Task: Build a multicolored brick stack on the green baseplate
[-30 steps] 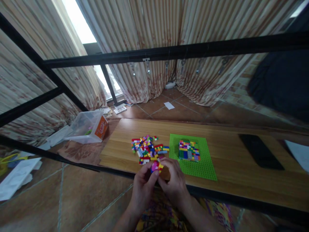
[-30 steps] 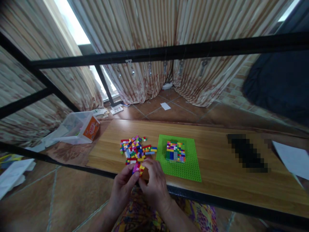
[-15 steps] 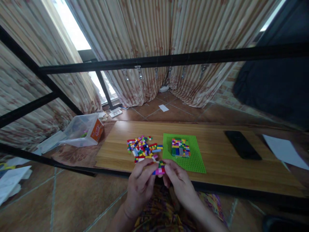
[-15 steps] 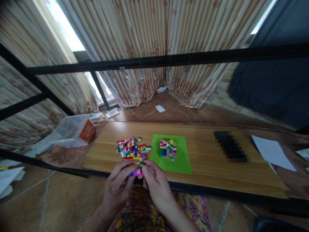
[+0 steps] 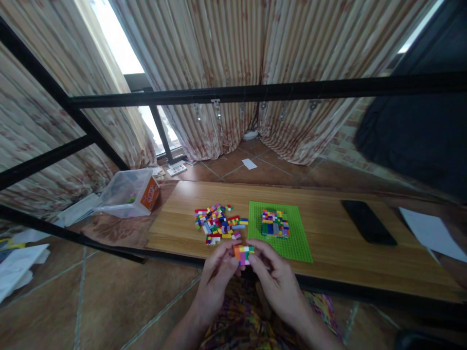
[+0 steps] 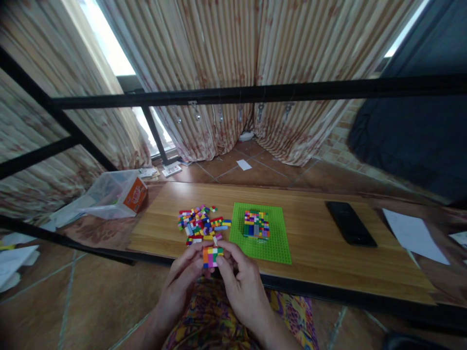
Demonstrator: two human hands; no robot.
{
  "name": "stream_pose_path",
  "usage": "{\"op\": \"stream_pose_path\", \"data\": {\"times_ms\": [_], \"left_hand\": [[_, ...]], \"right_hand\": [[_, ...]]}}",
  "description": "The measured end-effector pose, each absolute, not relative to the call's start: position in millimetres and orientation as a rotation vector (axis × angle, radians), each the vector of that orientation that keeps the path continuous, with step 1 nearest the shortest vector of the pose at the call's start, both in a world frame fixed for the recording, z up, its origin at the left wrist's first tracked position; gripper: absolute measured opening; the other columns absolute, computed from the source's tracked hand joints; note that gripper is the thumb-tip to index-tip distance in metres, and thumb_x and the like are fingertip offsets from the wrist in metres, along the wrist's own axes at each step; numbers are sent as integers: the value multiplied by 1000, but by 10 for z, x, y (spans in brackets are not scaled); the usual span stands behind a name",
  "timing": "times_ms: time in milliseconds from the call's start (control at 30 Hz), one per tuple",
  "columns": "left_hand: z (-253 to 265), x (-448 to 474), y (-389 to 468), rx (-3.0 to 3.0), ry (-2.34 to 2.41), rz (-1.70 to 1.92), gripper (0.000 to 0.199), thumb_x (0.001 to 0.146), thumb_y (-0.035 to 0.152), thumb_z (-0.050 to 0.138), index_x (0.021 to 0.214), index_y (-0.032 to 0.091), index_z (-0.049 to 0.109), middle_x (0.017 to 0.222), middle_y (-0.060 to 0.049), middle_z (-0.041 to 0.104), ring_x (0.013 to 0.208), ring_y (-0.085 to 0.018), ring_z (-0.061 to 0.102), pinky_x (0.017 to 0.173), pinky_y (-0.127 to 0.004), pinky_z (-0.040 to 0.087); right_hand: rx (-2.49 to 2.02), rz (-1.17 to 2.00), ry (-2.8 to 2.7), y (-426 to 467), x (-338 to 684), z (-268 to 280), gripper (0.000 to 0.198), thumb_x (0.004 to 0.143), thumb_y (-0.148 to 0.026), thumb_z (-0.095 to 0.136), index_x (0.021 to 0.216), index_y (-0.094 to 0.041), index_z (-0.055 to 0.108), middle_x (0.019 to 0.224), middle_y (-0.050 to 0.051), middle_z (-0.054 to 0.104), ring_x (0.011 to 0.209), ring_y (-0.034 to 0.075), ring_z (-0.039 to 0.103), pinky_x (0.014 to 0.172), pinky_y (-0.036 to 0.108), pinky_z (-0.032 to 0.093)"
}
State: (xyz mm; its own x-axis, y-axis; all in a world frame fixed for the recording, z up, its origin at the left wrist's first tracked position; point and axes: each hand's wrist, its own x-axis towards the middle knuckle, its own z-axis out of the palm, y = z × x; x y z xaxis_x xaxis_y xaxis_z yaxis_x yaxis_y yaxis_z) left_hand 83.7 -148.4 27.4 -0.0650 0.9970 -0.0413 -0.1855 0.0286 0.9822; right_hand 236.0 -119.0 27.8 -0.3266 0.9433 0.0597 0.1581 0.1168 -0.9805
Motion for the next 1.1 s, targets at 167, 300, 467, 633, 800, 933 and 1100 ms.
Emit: {"op": "stream_pose_path", "data": {"times_ms": [167,300,467,633,800,933,1100], "left_hand": [[343,924,-1412,947,1257,1349,27,81,41,65,94,17,60,74,0,61,63,-11,53,58,-22,45],[406,989,-1429,1040,1245,1372,23,86,39,60,90,17,56,73,0,58,64,-10,50,61,-22,43],[431,1060,-1473,1055,1286,1333,25,89,41,55,92,17,56,74,2,54,63,-10,46,58,-21,40],[374,1114,-1506,1046,1321,1212,29,91,46,48,90,18,54,72,2,53,63,-11,47,57,-22,39],[291,1133,-1497,1154,1406,1199,34,91,48,48,78,17,53,67,1,53,59,-11,45,54,-22,35],[254,1155,-1479,1187,1388,1200,33,93,47,43,81,18,52,69,0,53,61,-11,45,56,-22,36],[186,1158,-1454,1197,1395,1192,33,95,46,40,80,18,50,71,1,51,64,-11,44,60,-23,37]], "right_hand": [[-1155,1322,-1555,-1174,2322,272,34,94,-46,45,117,-25,57,75,-2,56,68,15,55,63,25,44],[-1224,1274,-1504,-1162,2259,297,36,95,-51,38,94,-21,57,66,-4,51,61,13,50,56,24,38],[-1292,1110,-1563,-1144,2167,354,40,95,-51,37,72,-21,51,64,-4,51,61,13,49,58,24,34],[-1321,1087,-1567,-1153,2134,303,40,96,-47,35,70,-21,51,62,-3,52,59,13,49,58,25,33],[-1309,1118,-1542,-1173,2148,249,37,95,-43,36,70,-21,52,63,-2,54,61,14,51,59,26,34],[-1294,1150,-1457,-1178,2131,216,36,94,-43,38,70,-21,52,65,-2,55,62,15,51,60,26,36],[-1283,1169,-1404,-1179,2093,129,36,93,-44,39,69,-20,53,65,-1,55,64,16,51,62,27,37]]}}
